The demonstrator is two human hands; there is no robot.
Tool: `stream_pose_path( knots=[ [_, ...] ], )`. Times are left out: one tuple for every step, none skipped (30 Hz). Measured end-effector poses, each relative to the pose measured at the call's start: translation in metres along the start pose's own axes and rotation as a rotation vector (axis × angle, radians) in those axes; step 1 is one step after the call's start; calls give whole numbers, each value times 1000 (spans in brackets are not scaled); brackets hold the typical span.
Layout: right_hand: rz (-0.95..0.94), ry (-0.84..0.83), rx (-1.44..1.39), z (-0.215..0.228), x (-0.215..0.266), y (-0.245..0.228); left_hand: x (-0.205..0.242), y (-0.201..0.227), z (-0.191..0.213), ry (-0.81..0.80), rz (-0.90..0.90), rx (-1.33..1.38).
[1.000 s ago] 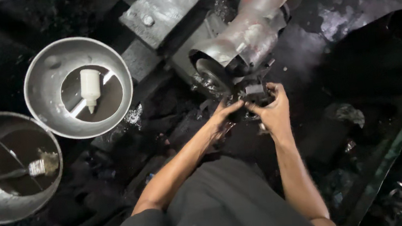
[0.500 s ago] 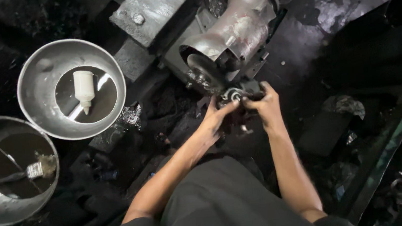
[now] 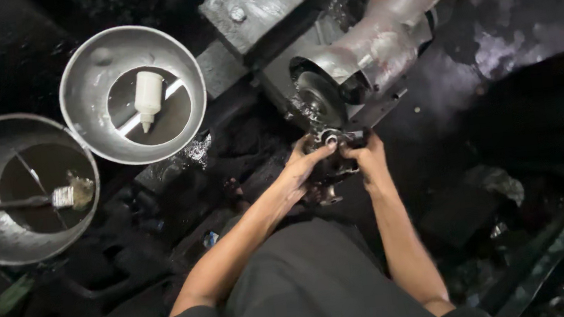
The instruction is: The person holds a metal engine part and repeatedly presses it against a rotating grinding wheel to smooth its surfaces. The person rotates the part to grind different sides and edges throughout the clip.
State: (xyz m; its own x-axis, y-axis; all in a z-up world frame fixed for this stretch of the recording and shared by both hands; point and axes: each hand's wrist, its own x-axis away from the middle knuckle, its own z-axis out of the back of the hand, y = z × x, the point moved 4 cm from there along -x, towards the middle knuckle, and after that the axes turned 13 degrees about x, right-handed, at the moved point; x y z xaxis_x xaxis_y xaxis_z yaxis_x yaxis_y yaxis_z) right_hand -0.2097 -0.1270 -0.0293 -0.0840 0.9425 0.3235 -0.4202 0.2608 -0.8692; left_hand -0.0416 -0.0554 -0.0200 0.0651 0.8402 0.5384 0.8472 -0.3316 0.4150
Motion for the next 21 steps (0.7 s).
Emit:
stream_pose_path(
  knots=[
    [-9,-6,-19,1,1,3,1,0,-1,13,6,2],
    [-18,-13,-38,3,2,5,2,-1,-3,27,13,4],
    [-21,-13,-61,4,0,5,0,1,-5,33,17,0],
    [-13,-12,-66,5,-2,5,-2,2,-8,35,18,-30],
    [-10,-8,-69,9,0,7,-2,1,-9,38,25,-57],
    [-8,-5,-71,12,3,9,-2,-1,-9,41,32,-84],
    [7,-18,-53,17,8,12,0,-5,-9,38,10,-136],
    [22,-30,-36,21,13,15,1,-8,-9,34,-12,-189],
    [45,-45,-20,24,14,15,1,-7,-9,28,-42,-243],
    [49,-92,-69,28,17,16,1,-3,-11,-7,-128,-321],
    [44,-140,-120,30,24,20,4,-2,-10,-37,-208,-400],
    [38,-189,-172,33,30,24,8,-1,-9,-66,-287,-479],
    [3,-212,-372,34,33,27,10,-1,-9,-73,-310,-618],
    [-32,-234,-573,33,35,31,11,0,-10,-80,-332,-757],
    [-69,-251,-774,31,38,34,14,-1,-11,-90,-351,-895],
    [-80,-281,-723,28,40,38,18,-1,-13,-93,-374,-994],
    [-94,-310,-671,23,41,41,22,-2,-15,-99,-395,-1093],
    [-109,-339,-620,17,44,45,28,-2,-17,-105,-416,-1192],
    [-139,-297,-634,14,43,48,31,-1,-19,-120,-398,-1190],
    [-170,-255,-647,11,43,50,35,1,-20,-135,-379,-1187],
    [-205,-216,-662,9,45,53,40,5,-18,-145,-357,-1186]
  ],
)
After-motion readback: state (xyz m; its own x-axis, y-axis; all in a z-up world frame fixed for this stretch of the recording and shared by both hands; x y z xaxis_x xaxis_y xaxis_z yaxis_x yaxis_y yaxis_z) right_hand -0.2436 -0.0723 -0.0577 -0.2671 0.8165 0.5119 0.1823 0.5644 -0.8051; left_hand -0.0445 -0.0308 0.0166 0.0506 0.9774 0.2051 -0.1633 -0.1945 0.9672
